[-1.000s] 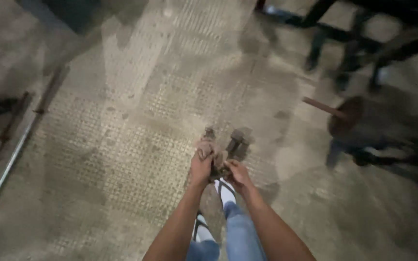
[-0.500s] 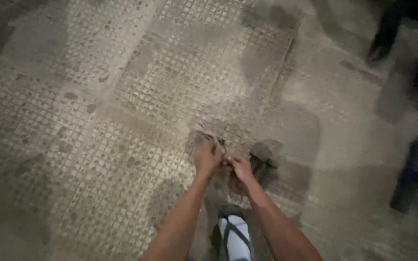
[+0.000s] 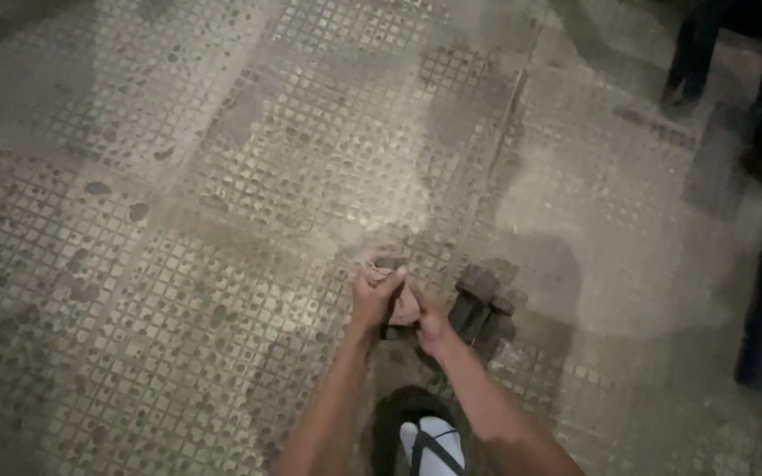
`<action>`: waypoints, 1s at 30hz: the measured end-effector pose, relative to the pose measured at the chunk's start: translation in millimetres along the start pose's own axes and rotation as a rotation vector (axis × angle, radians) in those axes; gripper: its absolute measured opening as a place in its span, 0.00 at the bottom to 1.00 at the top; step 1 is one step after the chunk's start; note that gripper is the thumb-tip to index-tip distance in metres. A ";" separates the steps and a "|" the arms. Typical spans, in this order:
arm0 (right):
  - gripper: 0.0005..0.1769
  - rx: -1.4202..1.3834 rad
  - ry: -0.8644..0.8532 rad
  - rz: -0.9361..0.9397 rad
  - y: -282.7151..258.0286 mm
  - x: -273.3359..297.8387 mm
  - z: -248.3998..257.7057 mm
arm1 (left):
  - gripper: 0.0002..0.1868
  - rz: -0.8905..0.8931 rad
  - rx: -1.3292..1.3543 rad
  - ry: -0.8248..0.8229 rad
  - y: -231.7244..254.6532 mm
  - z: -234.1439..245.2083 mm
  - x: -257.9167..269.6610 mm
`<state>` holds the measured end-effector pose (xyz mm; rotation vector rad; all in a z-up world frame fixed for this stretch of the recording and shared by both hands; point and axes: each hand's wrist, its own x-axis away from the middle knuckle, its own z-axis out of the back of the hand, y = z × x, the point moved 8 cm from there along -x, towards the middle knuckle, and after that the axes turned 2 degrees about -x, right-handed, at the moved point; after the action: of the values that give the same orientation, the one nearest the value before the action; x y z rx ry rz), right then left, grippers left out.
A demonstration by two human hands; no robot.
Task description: Wiping down gym equipment including a barbell pad, machines, and dumbbells with a cloth.
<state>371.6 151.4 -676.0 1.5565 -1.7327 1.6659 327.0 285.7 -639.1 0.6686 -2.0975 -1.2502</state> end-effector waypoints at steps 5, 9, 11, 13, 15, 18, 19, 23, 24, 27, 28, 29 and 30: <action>0.29 -0.017 -0.147 0.235 -16.4 3.2 -18.0 | 0.26 -0.075 0.034 0.094 79.1 -36.8 11.7; 0.37 0.077 -0.243 0.294 -19.8 5.6 -22.7 | 0.32 -0.259 -0.109 0.332 111.5 -25.8 17.2; 0.37 0.078 -0.245 0.338 -36.1 38.4 -46.9 | 0.30 -0.154 -0.129 0.312 110.6 -20.8 13.1; 0.37 0.062 -0.236 0.380 -37.7 54.6 -56.0 | 0.29 -0.039 -0.159 0.278 99.4 -6.6 11.7; 0.35 -0.140 -0.231 0.103 -12.1 46.4 -47.3 | 0.22 0.226 0.049 -0.074 67.1 -15.3 8.5; 0.36 -0.401 -0.496 -0.076 3.4 54.4 -57.5 | 0.24 0.330 0.231 -0.296 106.9 -45.9 28.3; 0.36 -0.403 -0.496 -0.074 14.6 50.6 -51.1 | 0.24 0.331 0.229 -0.298 97.3 -42.4 27.1; 0.34 -0.519 -0.647 -0.164 9.2 59.4 -62.3 | 0.24 0.250 0.194 -0.234 68.6 -34.9 12.0; 0.43 -0.342 -0.383 -0.205 10.9 55.8 -51.8 | 0.23 0.155 0.120 -0.137 66.0 -26.8 6.8; 0.30 -0.296 -0.349 -0.084 -17.5 72.5 -70.5 | 0.22 -0.003 -0.051 0.125 106.3 -18.2 7.9; 0.30 -0.297 -0.348 -0.084 2.0 55.5 -53.7 | 0.22 -0.002 -0.052 0.124 112.1 -17.0 10.7; 0.28 -0.362 -0.565 -0.082 17.4 46.1 -52.4 | 0.23 0.058 -0.009 0.060 113.3 -20.6 13.2; 0.27 -0.426 -0.788 -0.076 31.6 38.5 -51.2 | 0.24 0.114 0.030 -0.001 116.1 -22.8 15.6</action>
<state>308.2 168.0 -647.6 2.1522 -2.1338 0.5723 319.0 311.4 -522.8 0.5537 -2.1273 -1.1588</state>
